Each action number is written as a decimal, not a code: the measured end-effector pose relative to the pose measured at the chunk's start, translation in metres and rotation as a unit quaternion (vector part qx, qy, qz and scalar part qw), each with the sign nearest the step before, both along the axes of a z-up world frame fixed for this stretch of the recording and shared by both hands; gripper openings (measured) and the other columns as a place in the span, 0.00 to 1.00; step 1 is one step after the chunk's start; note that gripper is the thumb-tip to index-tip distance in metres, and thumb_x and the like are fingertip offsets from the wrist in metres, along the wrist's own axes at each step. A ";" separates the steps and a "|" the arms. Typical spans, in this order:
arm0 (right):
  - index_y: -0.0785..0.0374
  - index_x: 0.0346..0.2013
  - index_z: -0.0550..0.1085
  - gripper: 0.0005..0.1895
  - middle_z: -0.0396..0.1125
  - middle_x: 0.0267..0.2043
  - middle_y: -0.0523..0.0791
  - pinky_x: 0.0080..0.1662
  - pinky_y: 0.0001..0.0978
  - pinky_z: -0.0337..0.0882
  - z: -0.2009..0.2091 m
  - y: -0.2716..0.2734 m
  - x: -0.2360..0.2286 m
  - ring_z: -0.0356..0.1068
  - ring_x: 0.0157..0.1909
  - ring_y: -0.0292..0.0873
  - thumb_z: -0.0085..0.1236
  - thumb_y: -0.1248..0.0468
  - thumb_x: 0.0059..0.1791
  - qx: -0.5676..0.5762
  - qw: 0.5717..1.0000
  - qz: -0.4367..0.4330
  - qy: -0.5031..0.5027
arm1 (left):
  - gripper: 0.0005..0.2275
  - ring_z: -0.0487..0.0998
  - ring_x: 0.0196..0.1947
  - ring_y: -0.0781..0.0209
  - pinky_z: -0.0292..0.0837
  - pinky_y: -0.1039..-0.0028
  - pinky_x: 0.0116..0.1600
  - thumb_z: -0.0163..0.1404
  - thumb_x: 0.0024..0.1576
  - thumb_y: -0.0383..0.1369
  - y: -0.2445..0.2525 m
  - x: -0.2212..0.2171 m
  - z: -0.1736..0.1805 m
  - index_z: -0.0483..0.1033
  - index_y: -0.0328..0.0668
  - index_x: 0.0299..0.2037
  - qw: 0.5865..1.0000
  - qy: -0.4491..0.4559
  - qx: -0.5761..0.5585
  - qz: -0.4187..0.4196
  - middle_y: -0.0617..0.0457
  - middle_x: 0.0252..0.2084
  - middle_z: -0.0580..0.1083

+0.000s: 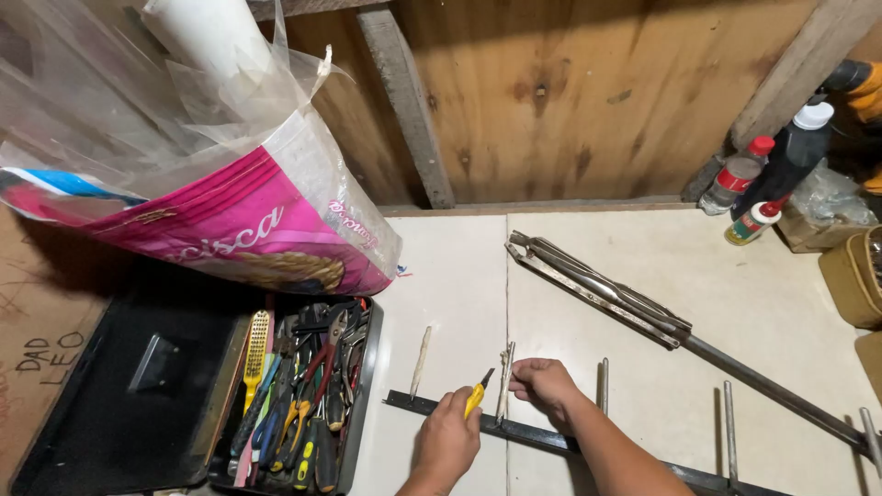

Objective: The person uses a yellow utility knife to cut a thin metal rod that is positioned vertically on a metal frame. The person holds the rod steady with one hand while repeatedly scoring and cutting through it with the knife in the other hand. The task is performed on a white workbench surface surrounded by various tools and containers.

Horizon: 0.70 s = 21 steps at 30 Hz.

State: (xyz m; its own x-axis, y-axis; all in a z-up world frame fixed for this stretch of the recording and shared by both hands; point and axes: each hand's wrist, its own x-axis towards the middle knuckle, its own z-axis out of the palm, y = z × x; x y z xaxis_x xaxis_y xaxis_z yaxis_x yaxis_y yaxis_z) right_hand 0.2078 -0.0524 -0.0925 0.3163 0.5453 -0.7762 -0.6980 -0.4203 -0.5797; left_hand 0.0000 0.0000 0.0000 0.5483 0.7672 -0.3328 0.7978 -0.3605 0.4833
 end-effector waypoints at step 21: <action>0.76 0.41 0.77 0.05 0.71 0.29 0.61 0.33 0.38 0.78 0.033 0.007 -0.011 0.70 0.25 0.51 0.55 0.76 0.53 -0.070 0.997 -0.028 -0.003 | 0.19 0.78 0.54 0.52 0.74 0.61 0.57 0.49 0.59 0.41 0.008 0.025 0.037 0.73 0.50 0.60 0.990 -0.003 -0.116 0.086 0.54 0.57 0.76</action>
State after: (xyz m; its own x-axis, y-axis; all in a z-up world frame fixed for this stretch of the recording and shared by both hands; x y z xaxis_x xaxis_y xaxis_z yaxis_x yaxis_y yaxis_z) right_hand 0.1966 -0.0458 -0.0591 0.3473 0.4137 -0.8416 -0.7193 -0.4582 -0.5221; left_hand 0.0254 0.0078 0.0367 0.4188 0.7531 -0.5074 0.8343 -0.0985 0.5425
